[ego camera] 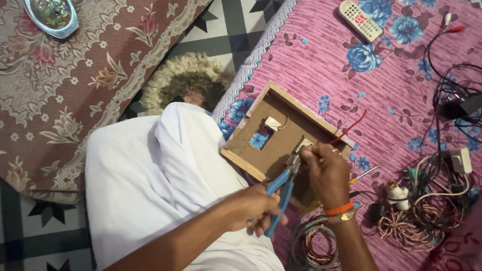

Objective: The person wires an electrical switchboard by stripping wires with pliers and inserting them into the terminals of switches and sockets within a wooden box.

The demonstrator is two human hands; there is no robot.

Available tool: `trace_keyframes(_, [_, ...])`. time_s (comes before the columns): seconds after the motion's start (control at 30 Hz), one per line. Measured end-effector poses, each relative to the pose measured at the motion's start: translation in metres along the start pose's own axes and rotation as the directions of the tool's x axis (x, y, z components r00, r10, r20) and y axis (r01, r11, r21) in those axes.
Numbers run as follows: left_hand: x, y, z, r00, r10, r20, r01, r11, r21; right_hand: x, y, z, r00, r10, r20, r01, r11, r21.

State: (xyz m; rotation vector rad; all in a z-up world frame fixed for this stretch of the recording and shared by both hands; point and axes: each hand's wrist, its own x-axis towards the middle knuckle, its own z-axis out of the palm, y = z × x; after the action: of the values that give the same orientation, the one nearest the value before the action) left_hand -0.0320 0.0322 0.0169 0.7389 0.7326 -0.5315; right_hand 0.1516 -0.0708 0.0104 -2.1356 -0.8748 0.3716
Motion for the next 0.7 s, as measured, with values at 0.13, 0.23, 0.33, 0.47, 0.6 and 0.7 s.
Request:
trace_keyframes(0.13, [-0.031, 0.009, 0.004, 0.996, -0.073, -0.049, 0.077, 0.994, 0.073, 0.007, 0.021, -0.007, 0.980, 0.136, 0.143, -0.174, 0.936, 0.306])
trace_keyframes(0.23, [-0.043, 0.013, 0.009, 0.960, -0.072, -0.269, 0.168, 0.920, 0.354, 0.009, 0.025, -0.010, 0.913, 0.330, 0.239, -0.385, 0.890, 0.245])
trace_keyframes(0.33, [-0.040, 0.009, 0.007, 0.945, 0.002, -0.326, 0.189, 0.813, 0.551, 0.013, 0.031, -0.009, 0.886, 0.339, 0.316, -0.442, 0.822, 0.359])
trace_keyframes(0.47, [-0.050, 0.003, 0.005, 0.796, 0.583, -0.164, -0.016, 0.291, 0.957, 0.013, 0.050, -0.007, 0.903, 0.262, 0.340, -0.407, 0.776, 0.482])
trace_keyframes(0.6, [-0.061, 0.027, -0.002, 0.626, 0.766, -0.148, 0.219, 0.010, 0.976, 0.014, 0.065, -0.004, 0.913, 0.191, 0.362, -0.385, 0.701, 0.600])
trace_keyframes(0.7, [-0.059, 0.046, -0.014, 0.454, 0.889, 0.053, 0.242, -0.181, 0.953, 0.012, 0.068, -0.003, 0.921, 0.167, 0.351, -0.363, 0.696, 0.619])
